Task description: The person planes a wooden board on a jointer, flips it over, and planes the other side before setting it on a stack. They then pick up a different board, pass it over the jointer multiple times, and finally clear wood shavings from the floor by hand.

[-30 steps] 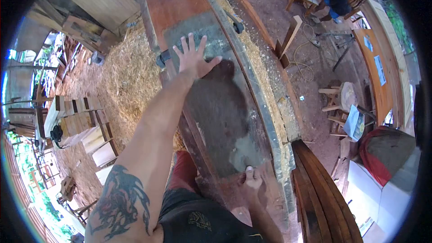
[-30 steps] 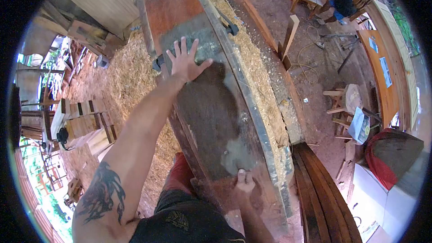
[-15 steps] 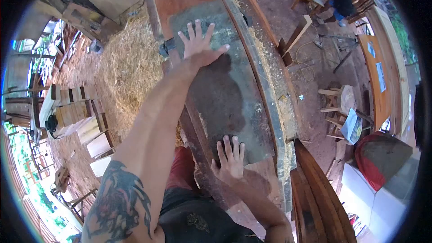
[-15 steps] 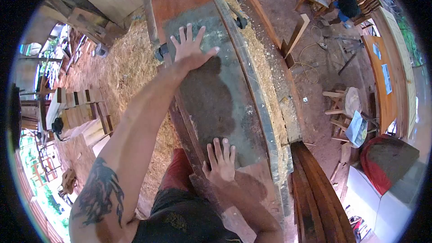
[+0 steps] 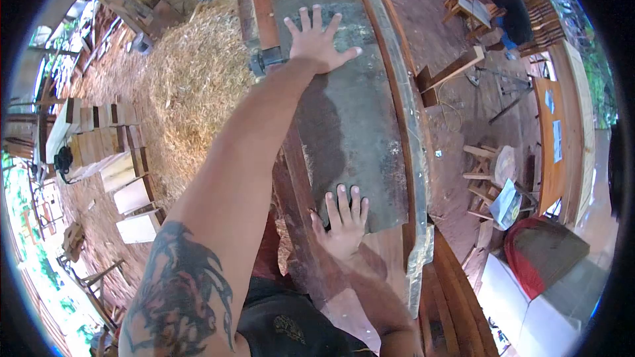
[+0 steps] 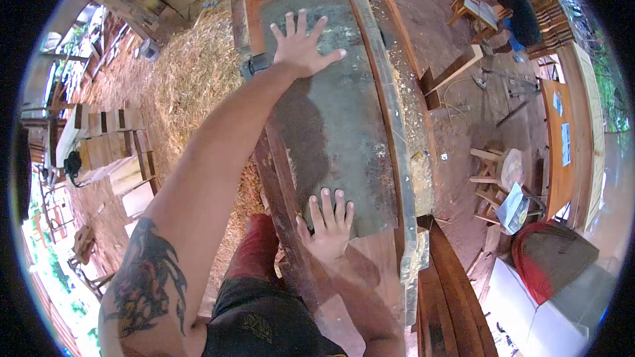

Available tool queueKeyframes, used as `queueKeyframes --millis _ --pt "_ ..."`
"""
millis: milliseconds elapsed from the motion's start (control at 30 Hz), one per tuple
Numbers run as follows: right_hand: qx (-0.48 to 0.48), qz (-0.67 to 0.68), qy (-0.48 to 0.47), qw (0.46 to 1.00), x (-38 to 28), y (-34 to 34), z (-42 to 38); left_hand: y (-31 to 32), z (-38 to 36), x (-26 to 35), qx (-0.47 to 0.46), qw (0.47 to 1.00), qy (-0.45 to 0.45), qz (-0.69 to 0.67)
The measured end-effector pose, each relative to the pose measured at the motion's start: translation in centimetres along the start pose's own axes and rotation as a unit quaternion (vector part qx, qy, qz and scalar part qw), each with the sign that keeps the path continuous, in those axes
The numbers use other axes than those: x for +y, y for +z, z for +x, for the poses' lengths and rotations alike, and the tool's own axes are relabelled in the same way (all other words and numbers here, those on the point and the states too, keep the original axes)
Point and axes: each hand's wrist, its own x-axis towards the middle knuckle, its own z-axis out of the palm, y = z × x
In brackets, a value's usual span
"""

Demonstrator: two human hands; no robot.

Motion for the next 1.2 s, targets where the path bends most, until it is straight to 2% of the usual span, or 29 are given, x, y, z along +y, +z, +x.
queueKeyframes --millis 200,500,533,600,700,767,833,900,933,1000,1067,1167,1200 --pt "0.011 -0.011 -0.008 1.0 -0.2 1.1 2.9 0.7 2.6 -1.6 0.023 1.0 0.001 -0.004" --pt "0.039 -0.034 -0.021 0.998 -0.2 3.4 7.9 0.1 7.7 -4.9 0.004 0.998 0.009 -0.063" --pt "0.042 -0.039 -0.025 0.998 -0.1 3.7 8.6 0.1 8.3 -5.8 0.07 0.983 -0.012 -0.169" --pt "0.046 -0.04 -0.024 0.998 -0.4 4.2 10.7 0.1 8.9 -7.8 0.2 0.906 -0.056 -0.37" --pt "0.056 -0.044 -0.023 0.997 -0.6 5.0 13.9 -2.8 -0.1 -11.1 0.3 0.849 -0.087 -0.426" --pt "0.072 -0.048 -0.032 0.996 -0.7 5.6 15.8 -0.6 -7.9 -13.4 0.232 0.858 -0.155 -0.431" --pt "0.07 -0.059 -0.034 0.995 -0.8 6.1 17.6 2.2 -17.1 -12.5 0.207 0.844 -0.228 -0.439" --pt "0.085 -0.064 -0.043 0.993 -0.6 6.8 19.4 7.3 -24.5 -10.8 0.085 0.803 -0.323 -0.494" --pt "0.091 -0.063 -0.047 0.993 -0.5 7.2 20.2 7.2 -27.0 -9.3 0.0 0.76 -0.367 -0.537" --pt "0.102 -0.067 -0.054 0.991 -0.4 7.9 21.9 7.7 -30.5 -5.6 -0.047 0.722 -0.402 -0.562" --pt "0.107 -0.073 -0.06 0.99 -0.2 8.4 23.1 9.6 -32.1 -2.4 0.032 0.748 -0.394 -0.533" --pt "0.11 -0.078 -0.066 0.989 -0.1 9.2 25.2 7.7 -31.9 -2.5 -0.001 0.717 -0.425 -0.552" --pt "0.111 -0.079 -0.068 0.988 -0.1 9.4 25.9 7.9 -32.0 -2.6 0.003 0.724 -0.422 -0.547"
